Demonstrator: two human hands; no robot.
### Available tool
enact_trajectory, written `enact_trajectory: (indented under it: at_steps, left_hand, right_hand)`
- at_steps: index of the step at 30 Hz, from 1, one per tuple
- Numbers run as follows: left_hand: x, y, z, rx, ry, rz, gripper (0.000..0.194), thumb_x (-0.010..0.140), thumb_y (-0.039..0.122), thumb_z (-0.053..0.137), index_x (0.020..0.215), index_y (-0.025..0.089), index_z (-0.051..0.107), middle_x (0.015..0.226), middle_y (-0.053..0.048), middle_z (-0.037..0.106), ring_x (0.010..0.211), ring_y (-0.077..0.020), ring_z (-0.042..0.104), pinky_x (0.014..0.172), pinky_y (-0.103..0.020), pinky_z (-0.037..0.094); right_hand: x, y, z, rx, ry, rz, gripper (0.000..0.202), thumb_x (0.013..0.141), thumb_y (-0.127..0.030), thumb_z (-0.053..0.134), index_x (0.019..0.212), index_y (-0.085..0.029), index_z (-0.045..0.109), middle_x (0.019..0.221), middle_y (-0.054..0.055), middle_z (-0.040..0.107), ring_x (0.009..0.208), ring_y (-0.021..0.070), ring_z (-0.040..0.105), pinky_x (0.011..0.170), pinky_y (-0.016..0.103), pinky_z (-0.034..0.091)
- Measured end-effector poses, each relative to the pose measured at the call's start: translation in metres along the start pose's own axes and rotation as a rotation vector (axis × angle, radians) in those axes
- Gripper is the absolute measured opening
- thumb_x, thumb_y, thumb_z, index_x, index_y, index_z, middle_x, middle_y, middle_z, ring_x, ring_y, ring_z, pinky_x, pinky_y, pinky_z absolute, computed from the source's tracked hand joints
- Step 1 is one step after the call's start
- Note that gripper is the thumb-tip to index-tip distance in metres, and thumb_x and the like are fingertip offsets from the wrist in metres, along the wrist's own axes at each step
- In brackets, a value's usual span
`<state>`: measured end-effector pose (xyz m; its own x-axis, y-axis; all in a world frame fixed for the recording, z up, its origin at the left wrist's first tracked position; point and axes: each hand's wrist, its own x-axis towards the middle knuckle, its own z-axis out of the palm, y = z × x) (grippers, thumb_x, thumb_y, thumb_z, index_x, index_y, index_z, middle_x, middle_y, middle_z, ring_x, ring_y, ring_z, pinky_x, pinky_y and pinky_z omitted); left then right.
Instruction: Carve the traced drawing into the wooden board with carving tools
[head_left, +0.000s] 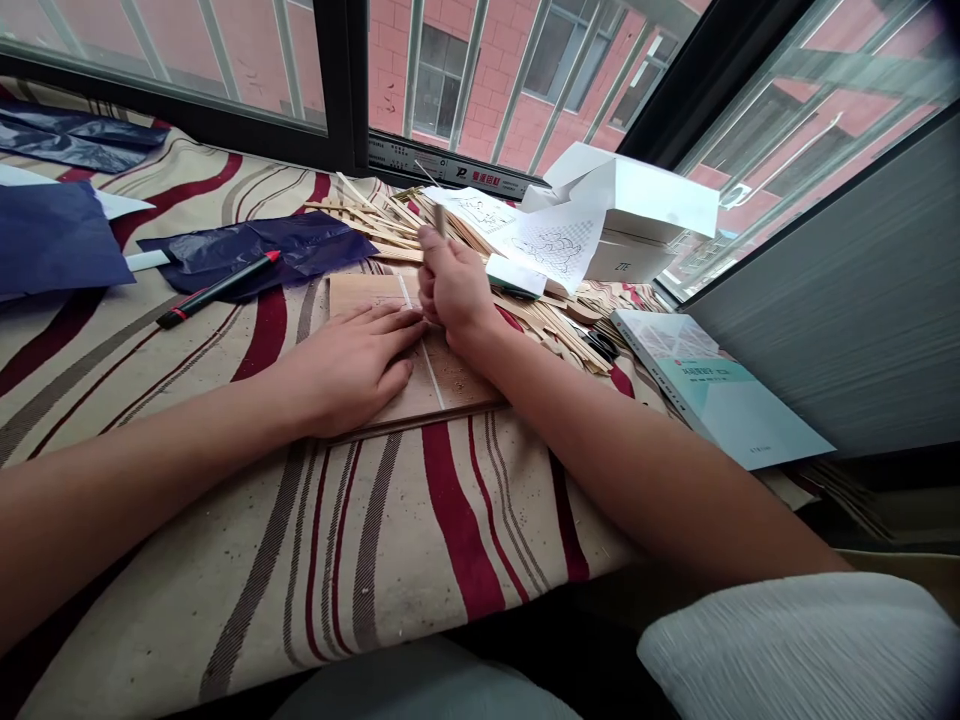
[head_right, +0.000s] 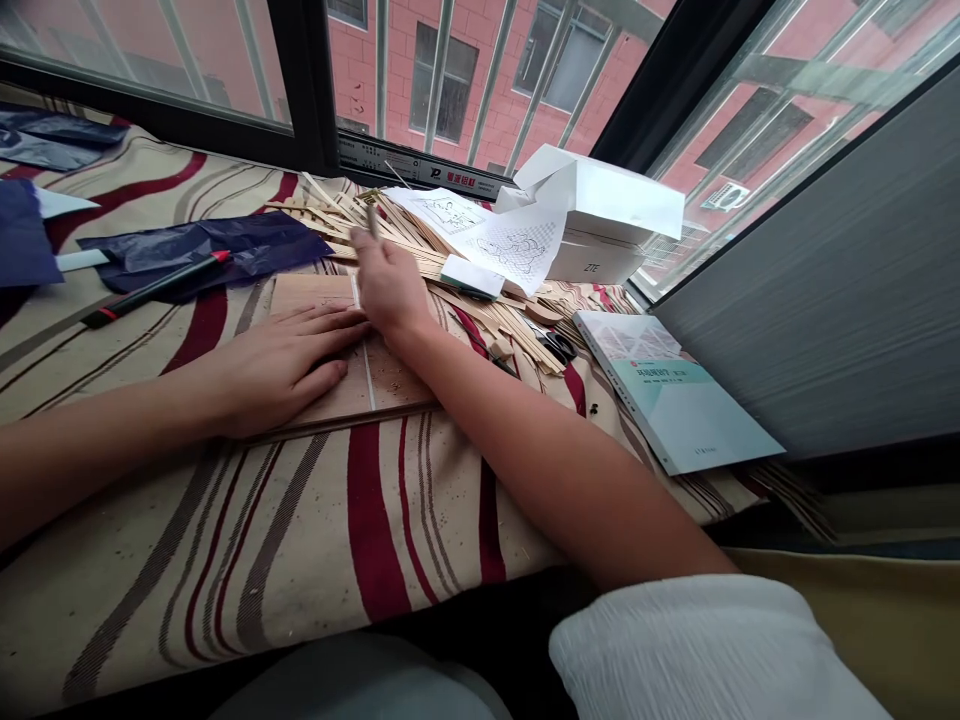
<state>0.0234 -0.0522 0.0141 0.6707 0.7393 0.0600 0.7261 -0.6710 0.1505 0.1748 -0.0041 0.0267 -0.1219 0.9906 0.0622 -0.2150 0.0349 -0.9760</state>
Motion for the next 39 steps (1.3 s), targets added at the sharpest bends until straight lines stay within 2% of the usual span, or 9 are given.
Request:
enact_trajectory:
  at_steps: [3, 8, 11, 15, 23, 26, 33, 35, 39]
  left_hand:
    - [0.001, 0.001, 0.000, 0.000, -0.009, -0.004, 0.070, 0.102, 0.040, 0.026, 0.161, 0.009, 0.048, 0.173, -0.011, 0.041, 0.163, -0.0290, 0.034, 0.137, -0.048, 0.022]
    - [0.000, 0.002, -0.003, -0.031, 0.004, -0.004, 0.067, 0.101, 0.040, 0.027, 0.156, 0.013, 0.054, 0.170, -0.010, 0.047, 0.160, -0.0291, 0.038, 0.136, -0.048, 0.024]
    - [-0.001, 0.002, -0.004, -0.043, 0.010, 0.010, 0.065, 0.100, 0.039, 0.029, 0.153, 0.016, 0.057, 0.167, -0.008, 0.051, 0.158, -0.0278, 0.042, 0.136, -0.047, 0.024]
    - [0.000, 0.002, -0.003, -0.034, 0.017, -0.004, 0.066, 0.100, 0.037, 0.029, 0.157, 0.014, 0.054, 0.169, -0.008, 0.048, 0.159, -0.0283, 0.040, 0.137, -0.047, 0.023]
    - [0.002, 0.004, -0.004, -0.001, -0.026, -0.020, 0.072, 0.102, 0.042, 0.021, 0.163, 0.011, 0.046, 0.174, -0.009, 0.040, 0.163, -0.0266, 0.032, 0.137, -0.045, 0.020]
    - [0.002, 0.004, -0.004, -0.004, -0.013, -0.018, 0.071, 0.103, 0.041, 0.022, 0.162, 0.012, 0.047, 0.173, -0.008, 0.041, 0.163, -0.0263, 0.033, 0.137, -0.044, 0.021]
    - [0.001, 0.003, -0.005, -0.038, 0.003, -0.018, 0.066, 0.102, 0.040, 0.030, 0.156, 0.013, 0.055, 0.169, -0.009, 0.048, 0.160, -0.0284, 0.040, 0.136, -0.045, 0.023]
    - [0.001, 0.003, -0.005, -0.035, 0.004, -0.011, 0.066, 0.102, 0.040, 0.029, 0.156, 0.012, 0.055, 0.169, -0.009, 0.048, 0.160, -0.0287, 0.039, 0.136, -0.046, 0.024]
    - [0.001, 0.001, -0.003, -0.020, 0.002, -0.015, 0.070, 0.101, 0.041, 0.026, 0.159, 0.010, 0.051, 0.171, -0.010, 0.044, 0.162, -0.0282, 0.035, 0.136, -0.047, 0.023]
  right_hand:
    - [-0.001, 0.000, -0.001, 0.031, 0.140, -0.062, 0.045, 0.111, -0.042, 0.053, 0.075, -0.026, 0.031, 0.053, -0.010, 0.024, 0.042, 0.0071, 0.017, 0.036, 0.020, 0.018]
    - [-0.012, -0.008, -0.011, 0.066, -0.352, -0.008, 0.049, 0.111, -0.035, 0.048, 0.067, -0.024, 0.032, 0.051, -0.010, 0.022, 0.045, 0.0068, 0.010, 0.037, 0.019, 0.016]
    - [-0.015, -0.012, -0.015, 0.044, -0.468, 0.024, 0.051, 0.111, -0.037, 0.047, 0.064, -0.023, 0.034, 0.050, -0.010, 0.022, 0.044, 0.0059, 0.010, 0.037, 0.018, 0.014]
    - [-0.013, -0.011, -0.011, 0.047, -0.337, 0.027, 0.056, 0.111, -0.045, 0.051, 0.064, -0.024, 0.031, 0.048, -0.011, 0.020, 0.042, 0.0052, 0.011, 0.037, 0.017, 0.015]
    - [0.001, 0.002, 0.002, 0.001, 0.225, -0.038, 0.046, 0.111, -0.039, 0.053, 0.074, -0.025, 0.031, 0.049, -0.011, 0.024, 0.040, 0.0057, 0.020, 0.037, 0.018, 0.017]
    - [-0.001, 0.002, -0.001, 0.036, 0.164, -0.038, 0.047, 0.109, -0.045, 0.055, 0.074, -0.026, 0.032, 0.051, -0.011, 0.023, 0.040, 0.0060, 0.018, 0.036, 0.020, 0.017]
    - [-0.003, -0.003, -0.023, 0.111, -0.447, 0.040, 0.055, 0.116, -0.048, 0.032, 0.068, -0.023, 0.026, 0.052, -0.011, 0.012, 0.043, 0.0040, 0.012, 0.040, 0.021, 0.010]
    - [-0.003, -0.003, -0.023, 0.124, -0.448, 0.048, 0.054, 0.115, -0.049, 0.033, 0.068, -0.024, 0.027, 0.051, -0.011, 0.014, 0.041, 0.0044, 0.011, 0.038, 0.019, 0.011]
    - [0.002, 0.002, -0.018, 0.071, -0.136, -0.038, 0.054, 0.104, -0.060, 0.058, 0.072, -0.026, 0.029, 0.053, -0.011, 0.021, 0.042, 0.0065, 0.016, 0.035, 0.020, 0.018]
